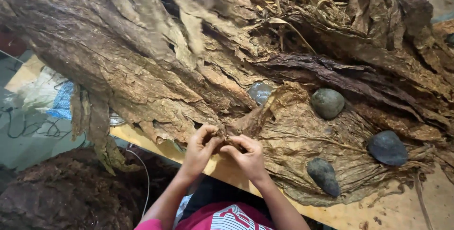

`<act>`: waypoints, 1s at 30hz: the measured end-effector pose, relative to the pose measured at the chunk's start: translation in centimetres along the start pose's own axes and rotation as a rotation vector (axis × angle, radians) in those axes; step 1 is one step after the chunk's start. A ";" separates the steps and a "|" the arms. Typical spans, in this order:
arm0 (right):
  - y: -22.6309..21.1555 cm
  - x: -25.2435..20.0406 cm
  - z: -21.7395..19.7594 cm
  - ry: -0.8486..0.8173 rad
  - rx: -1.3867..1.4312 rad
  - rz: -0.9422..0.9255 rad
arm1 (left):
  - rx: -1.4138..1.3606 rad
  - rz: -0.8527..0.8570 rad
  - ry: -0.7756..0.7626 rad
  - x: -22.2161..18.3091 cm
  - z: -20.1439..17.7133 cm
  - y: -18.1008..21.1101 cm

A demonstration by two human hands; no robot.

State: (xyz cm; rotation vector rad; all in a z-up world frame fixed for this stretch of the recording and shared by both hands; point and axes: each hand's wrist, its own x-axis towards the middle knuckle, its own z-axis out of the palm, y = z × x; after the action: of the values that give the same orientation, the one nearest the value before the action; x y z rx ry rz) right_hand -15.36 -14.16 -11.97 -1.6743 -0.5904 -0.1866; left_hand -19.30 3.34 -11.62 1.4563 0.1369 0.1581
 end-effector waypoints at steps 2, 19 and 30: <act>0.2 -0.1 0.5 0.028 0.048 0.113 | -0.135 0.057 0.134 -0.1 0.4 -1.1; 0.9 2.3 1.4 0.100 0.140 0.214 | 0.042 0.327 0.352 1.9 -1.7 -2.2; 1.0 3.1 -1.2 0.259 0.029 -0.214 | 0.587 0.284 0.638 5.7 -7.1 -0.2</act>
State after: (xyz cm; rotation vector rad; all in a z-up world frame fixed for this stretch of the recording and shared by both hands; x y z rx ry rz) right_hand -12.02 -14.56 -11.28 -1.5262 -0.5714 -0.5391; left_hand -15.04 11.29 -12.60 1.9615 0.5295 0.8740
